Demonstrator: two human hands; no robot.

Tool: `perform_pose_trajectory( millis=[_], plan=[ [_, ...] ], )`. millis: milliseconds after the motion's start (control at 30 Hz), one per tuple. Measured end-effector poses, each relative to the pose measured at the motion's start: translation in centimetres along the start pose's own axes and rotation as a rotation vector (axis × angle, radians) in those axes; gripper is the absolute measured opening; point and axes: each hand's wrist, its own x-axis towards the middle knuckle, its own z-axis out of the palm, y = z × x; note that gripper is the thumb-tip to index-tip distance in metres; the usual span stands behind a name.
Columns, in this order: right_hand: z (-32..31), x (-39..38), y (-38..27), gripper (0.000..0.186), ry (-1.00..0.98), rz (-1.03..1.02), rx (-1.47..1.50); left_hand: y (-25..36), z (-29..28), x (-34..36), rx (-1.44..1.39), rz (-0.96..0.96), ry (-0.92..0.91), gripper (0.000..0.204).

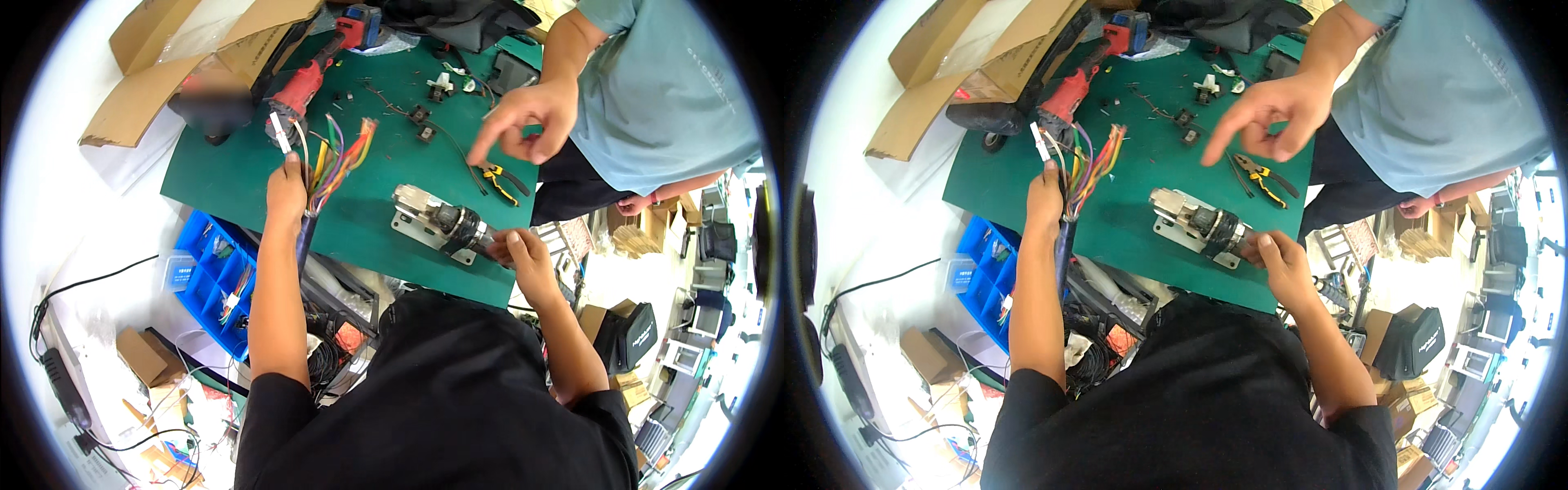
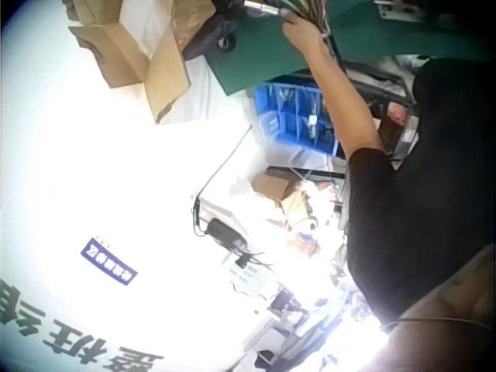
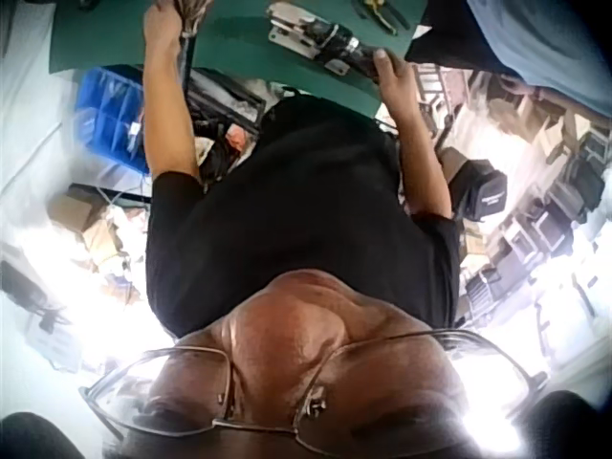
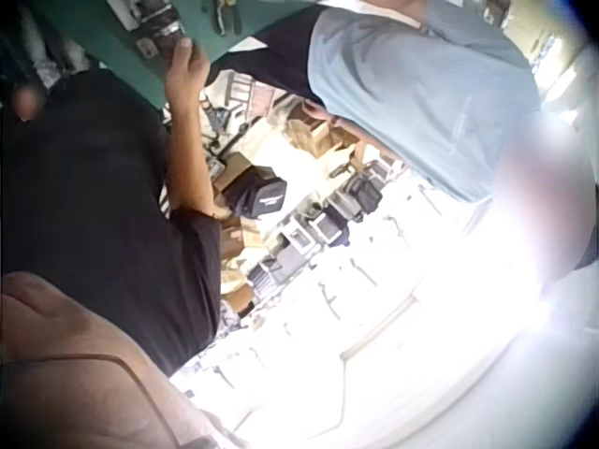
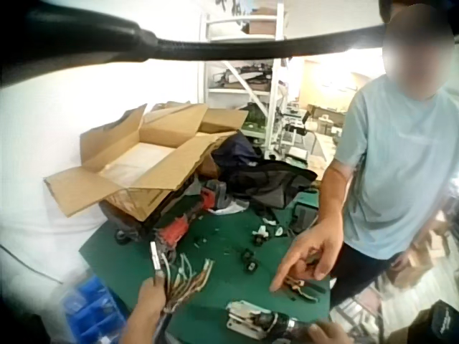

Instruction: The person manipulates a large cable assembly on a workbench, handling a bundle of exposed wires and using wire cutters to strip or trim individual wire ends.

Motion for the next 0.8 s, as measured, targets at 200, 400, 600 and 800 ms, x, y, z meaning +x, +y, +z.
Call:
perform_pose_trajectory(
  millis=[200,400,600,800],
  plan=[
    [1.3,-1.2,1.7,0.034,-0.016,0.065,-0.084,-1.9,1.2,2.2,0.08,-0.028,0.018,0.054],
    [2.5,-1.2,2.0,0.028,-0.061,0.027,-0.184,-3.7,3.4,1.5,-0.017,-0.023,-0.043,0.052],
    [3.0,-0.7,1.3,0.027,-0.091,-0.026,-0.331,-6.0,4.7,3.1,0.203,0.006,0.065,0.054],
    [3.4,-0.4,1.4,0.024,-0.139,-0.057,-0.445,-5.4,5.1,2.2,0.316,0.084,0.089,0.052]
  ],
)
